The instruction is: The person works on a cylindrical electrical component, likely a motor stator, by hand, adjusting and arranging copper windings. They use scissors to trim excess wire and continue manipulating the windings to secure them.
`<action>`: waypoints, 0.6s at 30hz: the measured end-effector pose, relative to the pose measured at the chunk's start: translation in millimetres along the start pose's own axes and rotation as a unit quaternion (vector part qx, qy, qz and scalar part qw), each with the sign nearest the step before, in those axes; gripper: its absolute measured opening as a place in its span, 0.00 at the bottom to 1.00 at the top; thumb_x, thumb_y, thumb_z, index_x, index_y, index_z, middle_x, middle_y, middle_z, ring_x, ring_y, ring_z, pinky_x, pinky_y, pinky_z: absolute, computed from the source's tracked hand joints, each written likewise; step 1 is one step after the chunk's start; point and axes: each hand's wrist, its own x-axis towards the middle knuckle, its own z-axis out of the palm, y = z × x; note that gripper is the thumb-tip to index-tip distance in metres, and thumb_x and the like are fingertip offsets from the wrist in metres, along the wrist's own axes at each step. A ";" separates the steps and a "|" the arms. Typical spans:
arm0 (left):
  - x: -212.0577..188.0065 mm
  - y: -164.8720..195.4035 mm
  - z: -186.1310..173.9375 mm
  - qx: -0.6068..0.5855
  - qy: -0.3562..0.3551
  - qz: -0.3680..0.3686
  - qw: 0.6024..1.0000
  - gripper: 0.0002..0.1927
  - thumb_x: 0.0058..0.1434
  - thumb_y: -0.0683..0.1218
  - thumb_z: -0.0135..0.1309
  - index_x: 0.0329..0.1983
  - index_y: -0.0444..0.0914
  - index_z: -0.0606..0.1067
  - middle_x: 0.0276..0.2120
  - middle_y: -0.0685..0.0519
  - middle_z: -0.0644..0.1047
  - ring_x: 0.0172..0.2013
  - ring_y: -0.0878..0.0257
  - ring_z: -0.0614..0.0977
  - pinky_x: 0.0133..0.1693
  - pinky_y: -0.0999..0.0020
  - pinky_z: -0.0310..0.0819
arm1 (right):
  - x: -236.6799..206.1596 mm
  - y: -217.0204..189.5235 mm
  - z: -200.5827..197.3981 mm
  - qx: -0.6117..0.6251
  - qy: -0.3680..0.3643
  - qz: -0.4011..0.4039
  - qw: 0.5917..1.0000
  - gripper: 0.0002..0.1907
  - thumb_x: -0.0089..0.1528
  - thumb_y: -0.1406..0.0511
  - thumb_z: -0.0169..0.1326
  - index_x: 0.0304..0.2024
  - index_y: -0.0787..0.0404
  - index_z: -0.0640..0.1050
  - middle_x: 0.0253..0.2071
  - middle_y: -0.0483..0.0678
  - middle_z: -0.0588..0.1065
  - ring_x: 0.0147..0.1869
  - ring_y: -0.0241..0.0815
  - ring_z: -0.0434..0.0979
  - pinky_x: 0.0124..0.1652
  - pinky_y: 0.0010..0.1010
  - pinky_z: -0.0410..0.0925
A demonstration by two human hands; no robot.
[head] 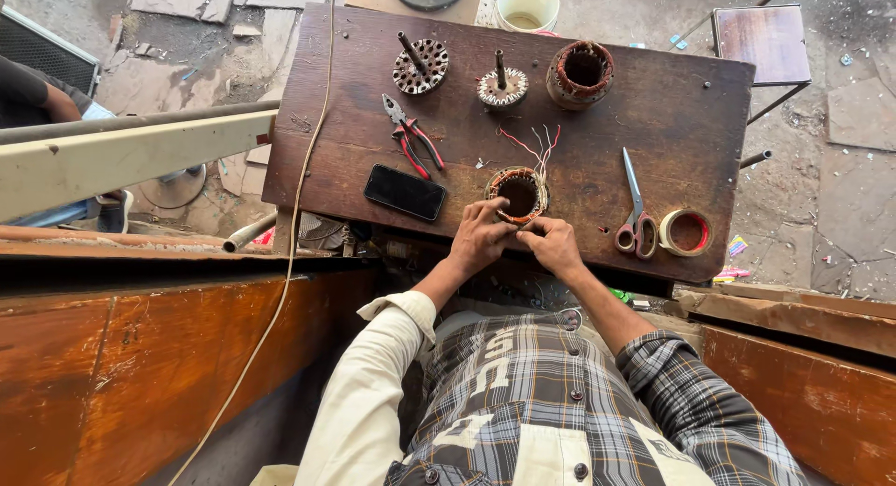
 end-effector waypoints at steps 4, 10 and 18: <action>4.7 4.3 5.5 -0.013 0.036 -0.051 0.998 0.07 0.51 0.44 0.65 0.33 0.47 0.81 0.67 0.49 0.66 0.67 0.48 0.64 0.64 0.52 0.53 | 3.1 -3.4 1.8 0.017 -0.014 0.052 0.998 0.09 0.56 0.66 0.63 0.36 0.65 0.85 0.26 0.48 0.80 0.29 0.31 0.74 0.33 0.28 0.69; 5.4 10.0 14.5 -0.041 0.049 -0.120 0.991 0.06 0.50 0.44 0.65 0.29 0.44 0.78 0.66 0.49 0.67 0.69 0.48 0.62 0.66 0.51 0.49 | 5.6 -4.0 2.7 0.036 -0.031 0.073 0.996 0.07 0.57 0.67 0.64 0.36 0.65 0.85 0.28 0.44 0.81 0.31 0.30 0.76 0.34 0.26 0.70; -0.2 18.2 27.8 -0.029 0.073 -0.177 0.981 0.09 0.49 0.44 0.67 0.30 0.41 0.77 0.64 0.47 0.67 0.68 0.48 0.62 0.66 0.50 0.46 | 4.0 4.9 -1.6 0.025 -0.016 0.063 0.998 0.07 0.59 0.67 0.62 0.36 0.65 0.85 0.26 0.45 0.80 0.29 0.30 0.74 0.31 0.26 0.69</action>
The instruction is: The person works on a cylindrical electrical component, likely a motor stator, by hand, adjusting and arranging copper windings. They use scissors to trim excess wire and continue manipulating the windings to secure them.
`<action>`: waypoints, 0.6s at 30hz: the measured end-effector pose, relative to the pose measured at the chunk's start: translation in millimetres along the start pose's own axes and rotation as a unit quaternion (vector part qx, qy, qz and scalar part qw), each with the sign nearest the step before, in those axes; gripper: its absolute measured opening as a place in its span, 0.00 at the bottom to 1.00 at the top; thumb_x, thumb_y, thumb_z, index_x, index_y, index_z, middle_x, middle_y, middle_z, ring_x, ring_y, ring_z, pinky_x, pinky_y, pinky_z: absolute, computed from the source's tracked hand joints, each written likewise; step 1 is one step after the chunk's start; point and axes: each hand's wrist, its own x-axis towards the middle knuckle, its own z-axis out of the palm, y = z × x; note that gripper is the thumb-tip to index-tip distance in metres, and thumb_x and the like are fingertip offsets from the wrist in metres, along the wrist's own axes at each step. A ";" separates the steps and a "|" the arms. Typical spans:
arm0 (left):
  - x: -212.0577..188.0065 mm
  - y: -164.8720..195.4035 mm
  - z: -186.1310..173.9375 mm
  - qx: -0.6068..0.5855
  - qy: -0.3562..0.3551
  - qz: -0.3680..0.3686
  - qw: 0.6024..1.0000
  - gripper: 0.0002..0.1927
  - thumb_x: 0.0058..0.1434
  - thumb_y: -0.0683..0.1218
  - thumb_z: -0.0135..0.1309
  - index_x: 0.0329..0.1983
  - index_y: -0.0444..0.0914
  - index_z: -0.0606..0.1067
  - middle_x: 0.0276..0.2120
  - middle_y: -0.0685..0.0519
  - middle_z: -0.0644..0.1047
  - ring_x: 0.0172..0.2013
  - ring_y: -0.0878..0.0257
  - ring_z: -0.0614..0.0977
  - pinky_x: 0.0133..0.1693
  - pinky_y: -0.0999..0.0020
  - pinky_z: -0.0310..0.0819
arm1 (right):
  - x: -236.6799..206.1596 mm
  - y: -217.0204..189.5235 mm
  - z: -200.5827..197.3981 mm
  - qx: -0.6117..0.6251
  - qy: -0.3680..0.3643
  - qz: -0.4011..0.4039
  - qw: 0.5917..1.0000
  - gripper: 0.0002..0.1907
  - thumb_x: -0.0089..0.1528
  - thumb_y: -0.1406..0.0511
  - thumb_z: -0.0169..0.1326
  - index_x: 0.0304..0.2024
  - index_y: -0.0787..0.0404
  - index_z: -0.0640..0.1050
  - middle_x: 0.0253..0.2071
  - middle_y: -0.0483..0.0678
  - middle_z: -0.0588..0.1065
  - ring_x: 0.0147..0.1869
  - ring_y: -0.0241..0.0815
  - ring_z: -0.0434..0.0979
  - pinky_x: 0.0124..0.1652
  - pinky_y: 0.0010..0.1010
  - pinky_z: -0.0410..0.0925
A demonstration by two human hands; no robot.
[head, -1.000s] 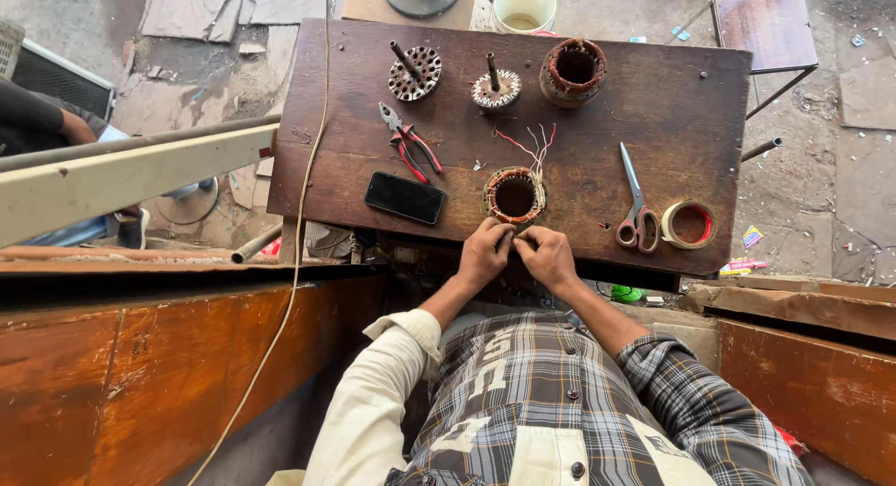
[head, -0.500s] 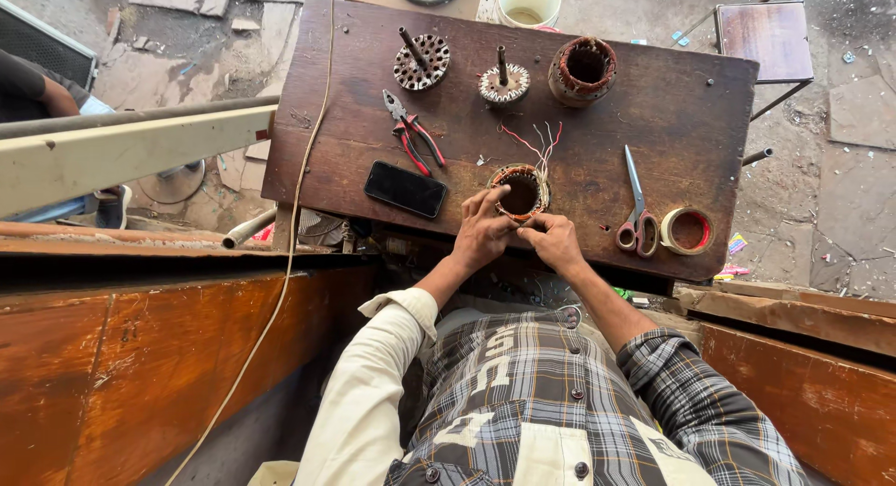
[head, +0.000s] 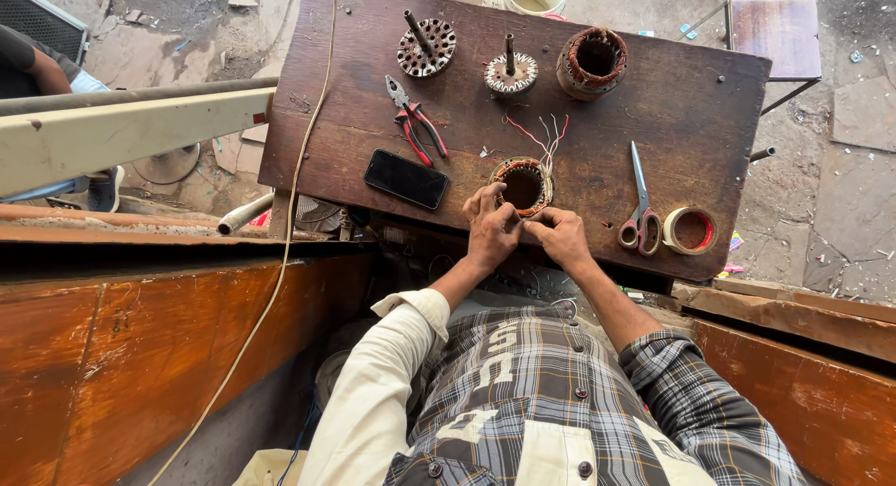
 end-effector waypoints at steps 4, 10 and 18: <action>-6.8 2.7 -0.5 0.039 0.012 0.017 0.999 0.09 0.51 0.43 0.66 0.32 0.42 0.77 0.65 0.46 0.66 0.68 0.49 0.62 0.65 0.51 0.46 | -2.1 -1.5 -0.3 -0.034 0.028 -0.027 0.999 0.09 0.59 0.65 0.62 0.36 0.66 0.84 0.25 0.46 0.80 0.28 0.31 0.76 0.30 0.28 0.70; -12.4 0.1 -6.2 0.040 -0.003 0.014 0.999 0.08 0.53 0.43 0.66 0.32 0.42 0.77 0.66 0.47 0.67 0.69 0.50 0.62 0.66 0.51 0.48 | -4.1 -10.0 -3.2 -0.071 0.082 -0.031 0.994 0.11 0.58 0.63 0.61 0.37 0.65 0.84 0.26 0.49 0.80 0.29 0.36 0.79 0.32 0.31 0.71; -17.0 1.5 -17.4 0.057 -0.009 0.015 0.998 0.10 0.56 0.47 0.65 0.37 0.41 0.75 0.64 0.44 0.66 0.68 0.48 0.61 0.64 0.51 0.48 | -5.0 -9.9 -4.2 -0.077 0.080 -0.018 0.994 0.11 0.58 0.62 0.61 0.37 0.64 0.84 0.27 0.49 0.80 0.29 0.36 0.79 0.33 0.30 0.71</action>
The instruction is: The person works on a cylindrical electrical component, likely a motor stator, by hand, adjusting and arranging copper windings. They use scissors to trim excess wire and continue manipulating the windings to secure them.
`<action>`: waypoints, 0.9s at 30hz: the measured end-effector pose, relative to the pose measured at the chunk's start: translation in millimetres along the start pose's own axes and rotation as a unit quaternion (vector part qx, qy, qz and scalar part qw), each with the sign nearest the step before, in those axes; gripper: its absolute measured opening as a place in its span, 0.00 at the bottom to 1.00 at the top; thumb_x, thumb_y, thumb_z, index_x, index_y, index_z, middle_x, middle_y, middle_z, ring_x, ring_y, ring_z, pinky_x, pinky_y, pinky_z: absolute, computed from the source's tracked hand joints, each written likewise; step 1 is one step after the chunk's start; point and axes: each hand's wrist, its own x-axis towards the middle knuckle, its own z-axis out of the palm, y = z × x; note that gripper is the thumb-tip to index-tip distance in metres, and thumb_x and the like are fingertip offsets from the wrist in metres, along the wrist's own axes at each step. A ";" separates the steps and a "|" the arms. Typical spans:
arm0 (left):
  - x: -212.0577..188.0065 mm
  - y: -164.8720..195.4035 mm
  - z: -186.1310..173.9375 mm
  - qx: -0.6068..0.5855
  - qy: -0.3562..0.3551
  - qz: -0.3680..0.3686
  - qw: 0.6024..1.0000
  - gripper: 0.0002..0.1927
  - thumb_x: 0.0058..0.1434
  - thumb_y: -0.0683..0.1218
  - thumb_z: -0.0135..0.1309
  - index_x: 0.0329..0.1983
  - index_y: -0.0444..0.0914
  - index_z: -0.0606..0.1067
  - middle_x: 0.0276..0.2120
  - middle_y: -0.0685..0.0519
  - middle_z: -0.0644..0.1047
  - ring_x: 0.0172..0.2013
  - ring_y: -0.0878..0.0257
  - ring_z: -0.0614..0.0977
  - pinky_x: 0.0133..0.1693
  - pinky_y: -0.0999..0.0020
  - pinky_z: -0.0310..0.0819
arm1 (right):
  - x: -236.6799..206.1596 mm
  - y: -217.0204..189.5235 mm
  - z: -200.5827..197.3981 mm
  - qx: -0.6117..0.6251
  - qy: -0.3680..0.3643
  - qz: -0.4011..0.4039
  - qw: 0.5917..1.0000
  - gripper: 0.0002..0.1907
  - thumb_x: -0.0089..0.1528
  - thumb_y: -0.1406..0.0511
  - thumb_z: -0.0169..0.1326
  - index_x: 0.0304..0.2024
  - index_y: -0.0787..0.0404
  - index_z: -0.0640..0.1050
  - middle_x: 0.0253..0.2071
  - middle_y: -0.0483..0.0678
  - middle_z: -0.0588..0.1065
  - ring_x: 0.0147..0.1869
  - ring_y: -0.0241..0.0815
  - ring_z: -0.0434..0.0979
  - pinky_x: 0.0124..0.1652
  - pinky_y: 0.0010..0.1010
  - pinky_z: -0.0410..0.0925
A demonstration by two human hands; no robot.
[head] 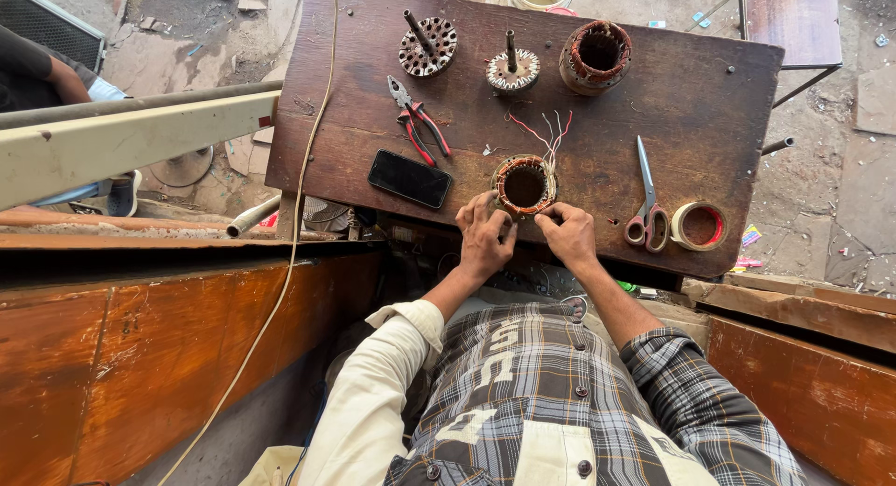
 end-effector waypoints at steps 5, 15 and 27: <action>-0.7 6.3 -1.5 0.037 0.019 0.058 0.997 0.20 0.57 0.51 0.66 0.49 0.39 0.75 0.55 0.46 0.67 0.60 0.52 0.64 0.60 0.52 0.52 | -1.1 2.1 -0.5 0.002 -0.010 0.009 1.000 0.11 0.60 0.62 0.61 0.37 0.65 0.84 0.27 0.49 0.81 0.30 0.38 0.80 0.33 0.31 0.72; 6.3 11.5 -7.0 0.105 0.049 0.138 0.984 0.06 0.61 0.44 0.59 0.42 0.41 0.79 0.44 0.55 0.77 0.50 0.59 0.75 0.55 0.56 0.60 | -9.1 -0.7 0.0 0.015 0.002 -0.017 1.000 0.11 0.59 0.63 0.61 0.37 0.66 0.83 0.27 0.51 0.81 0.29 0.37 0.80 0.33 0.31 0.71; 9.7 44.1 24.2 -0.209 0.070 -0.362 0.906 0.11 0.58 0.43 0.59 0.40 0.34 0.73 0.31 0.46 0.80 0.33 0.52 0.82 0.40 0.59 0.76 | -12.6 -0.9 -2.1 0.002 0.023 -0.013 1.000 0.11 0.60 0.62 0.60 0.36 0.65 0.83 0.25 0.52 0.80 0.27 0.40 0.80 0.31 0.33 0.71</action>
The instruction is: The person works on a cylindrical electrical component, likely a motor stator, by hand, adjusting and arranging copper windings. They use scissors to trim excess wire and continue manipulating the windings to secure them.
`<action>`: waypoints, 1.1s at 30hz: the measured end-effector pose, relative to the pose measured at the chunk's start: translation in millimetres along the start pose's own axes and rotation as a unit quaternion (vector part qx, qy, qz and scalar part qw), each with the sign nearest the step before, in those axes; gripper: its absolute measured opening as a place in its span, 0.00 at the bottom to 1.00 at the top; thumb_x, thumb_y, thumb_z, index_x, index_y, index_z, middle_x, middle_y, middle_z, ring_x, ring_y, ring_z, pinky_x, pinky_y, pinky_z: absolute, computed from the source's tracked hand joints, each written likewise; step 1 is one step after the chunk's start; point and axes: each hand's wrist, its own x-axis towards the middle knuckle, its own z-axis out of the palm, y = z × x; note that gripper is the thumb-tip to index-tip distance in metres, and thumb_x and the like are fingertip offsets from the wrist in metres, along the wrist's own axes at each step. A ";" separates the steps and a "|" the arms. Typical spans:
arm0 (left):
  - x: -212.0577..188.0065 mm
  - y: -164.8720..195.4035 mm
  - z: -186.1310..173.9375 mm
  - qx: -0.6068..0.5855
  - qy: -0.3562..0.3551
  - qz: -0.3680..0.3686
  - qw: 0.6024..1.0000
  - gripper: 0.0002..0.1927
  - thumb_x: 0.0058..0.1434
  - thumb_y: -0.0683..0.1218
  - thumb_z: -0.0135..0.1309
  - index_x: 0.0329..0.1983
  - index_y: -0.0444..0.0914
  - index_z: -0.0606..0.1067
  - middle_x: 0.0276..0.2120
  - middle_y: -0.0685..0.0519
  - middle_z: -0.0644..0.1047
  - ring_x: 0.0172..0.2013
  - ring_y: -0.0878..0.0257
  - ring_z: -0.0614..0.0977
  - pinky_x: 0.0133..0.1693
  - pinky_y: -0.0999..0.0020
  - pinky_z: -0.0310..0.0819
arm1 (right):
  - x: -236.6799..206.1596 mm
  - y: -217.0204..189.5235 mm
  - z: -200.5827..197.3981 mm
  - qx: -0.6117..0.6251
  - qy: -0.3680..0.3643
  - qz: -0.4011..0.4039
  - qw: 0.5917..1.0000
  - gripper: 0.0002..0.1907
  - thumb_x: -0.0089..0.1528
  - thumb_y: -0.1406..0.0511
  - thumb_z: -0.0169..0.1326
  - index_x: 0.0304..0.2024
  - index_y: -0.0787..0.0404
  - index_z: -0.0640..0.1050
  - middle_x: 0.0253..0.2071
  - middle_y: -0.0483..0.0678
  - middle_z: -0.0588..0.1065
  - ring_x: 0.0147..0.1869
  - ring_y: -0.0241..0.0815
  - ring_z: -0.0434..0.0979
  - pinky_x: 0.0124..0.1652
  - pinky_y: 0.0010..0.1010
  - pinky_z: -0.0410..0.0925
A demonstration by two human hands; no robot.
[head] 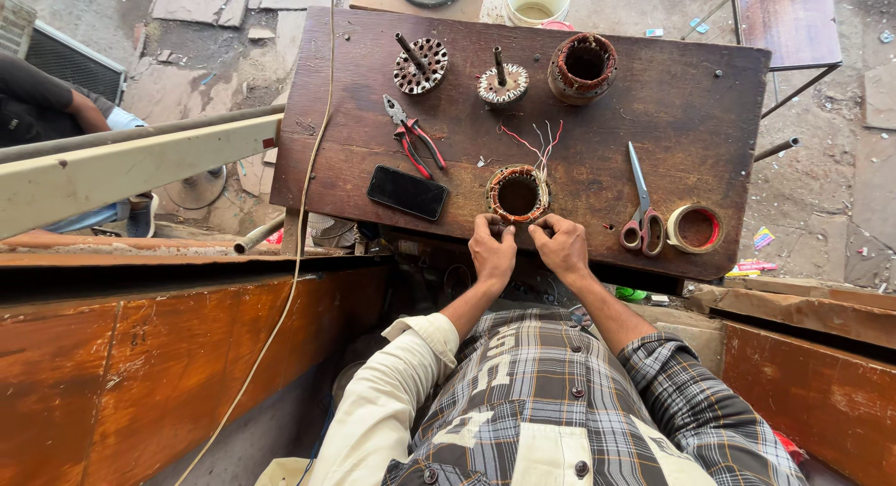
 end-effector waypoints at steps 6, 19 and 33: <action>-5.0 -6.8 3.8 0.066 0.003 0.021 0.998 0.08 0.60 0.43 0.58 0.38 0.33 0.77 0.36 0.44 0.79 0.36 0.51 0.82 0.42 0.58 0.76 | -1.1 2.1 -3.6 -0.008 -0.025 0.026 0.999 0.11 0.61 0.62 0.59 0.37 0.64 0.84 0.25 0.51 0.80 0.25 0.40 0.79 0.29 0.34 0.70; -26.3 -1.0 -11.2 0.280 -0.026 0.310 0.908 0.07 0.60 0.44 0.57 0.38 0.38 0.72 0.38 0.48 0.74 0.43 0.51 0.76 0.45 0.55 0.69 | -2.9 18.8 -5.8 0.013 -0.006 -0.025 1.000 0.12 0.60 0.61 0.60 0.37 0.64 0.84 0.26 0.54 0.80 0.28 0.42 0.81 0.32 0.34 0.72; -15.8 6.6 -1.2 0.220 0.004 0.269 0.938 0.07 0.61 0.47 0.62 0.33 0.40 0.76 0.34 0.53 0.77 0.40 0.54 0.79 0.44 0.58 0.67 | -2.7 15.5 -19.2 0.013 -0.034 -0.036 0.999 0.11 0.60 0.61 0.60 0.37 0.63 0.84 0.27 0.53 0.81 0.27 0.43 0.81 0.32 0.34 0.72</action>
